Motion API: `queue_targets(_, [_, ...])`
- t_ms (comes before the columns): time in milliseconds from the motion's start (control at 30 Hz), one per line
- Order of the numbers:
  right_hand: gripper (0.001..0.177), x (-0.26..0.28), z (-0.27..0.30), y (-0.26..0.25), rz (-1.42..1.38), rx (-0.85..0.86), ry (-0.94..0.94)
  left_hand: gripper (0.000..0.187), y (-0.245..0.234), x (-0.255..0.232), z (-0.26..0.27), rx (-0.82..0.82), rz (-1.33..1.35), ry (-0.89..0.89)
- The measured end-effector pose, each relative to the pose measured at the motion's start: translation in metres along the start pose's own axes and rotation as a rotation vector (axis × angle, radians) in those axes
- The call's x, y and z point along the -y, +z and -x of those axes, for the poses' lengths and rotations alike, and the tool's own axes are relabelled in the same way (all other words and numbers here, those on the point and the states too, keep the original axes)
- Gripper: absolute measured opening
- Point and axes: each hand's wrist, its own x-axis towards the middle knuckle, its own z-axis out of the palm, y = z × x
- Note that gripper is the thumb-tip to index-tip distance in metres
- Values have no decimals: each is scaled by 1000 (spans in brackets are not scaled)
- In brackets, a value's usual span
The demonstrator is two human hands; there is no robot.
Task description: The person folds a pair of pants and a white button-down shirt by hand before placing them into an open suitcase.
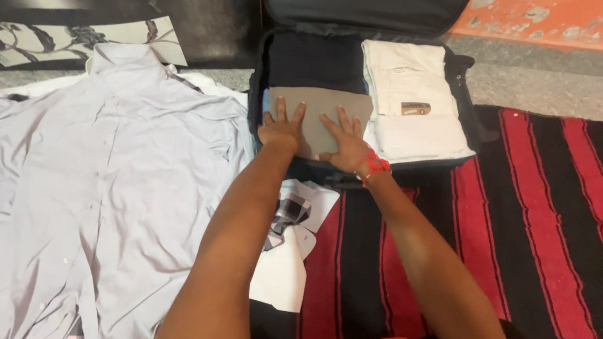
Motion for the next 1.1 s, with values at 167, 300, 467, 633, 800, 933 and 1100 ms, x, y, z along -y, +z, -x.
queue_targets(167, [98,16,-5,-10,7,13,59,101,17,2,-13,-64,-44,-11])
queue_targets(300, [60,53,35,-11,-30,-404,48,73,52,8,-19,-433,-8,81])
queue_targets(467, [49,99,87,-15,315,-432,31,53,84,58,33,-942,32,544])
queue_targets(633, [82,119,126,-26,356,-300,33,93,59,74,115,-496,20,481])
queue_targets(800, [86,112,155,-33,222,-159,17,100,65,94,156,-313,86,390])
queue_targets(933, [65,76,183,-32,103,107,1,110,92,144,182,178,-53,-10])
queue_targets(1100, [61,46,224,-39,-219,371,90,63,123,206,186,264,-214,13])
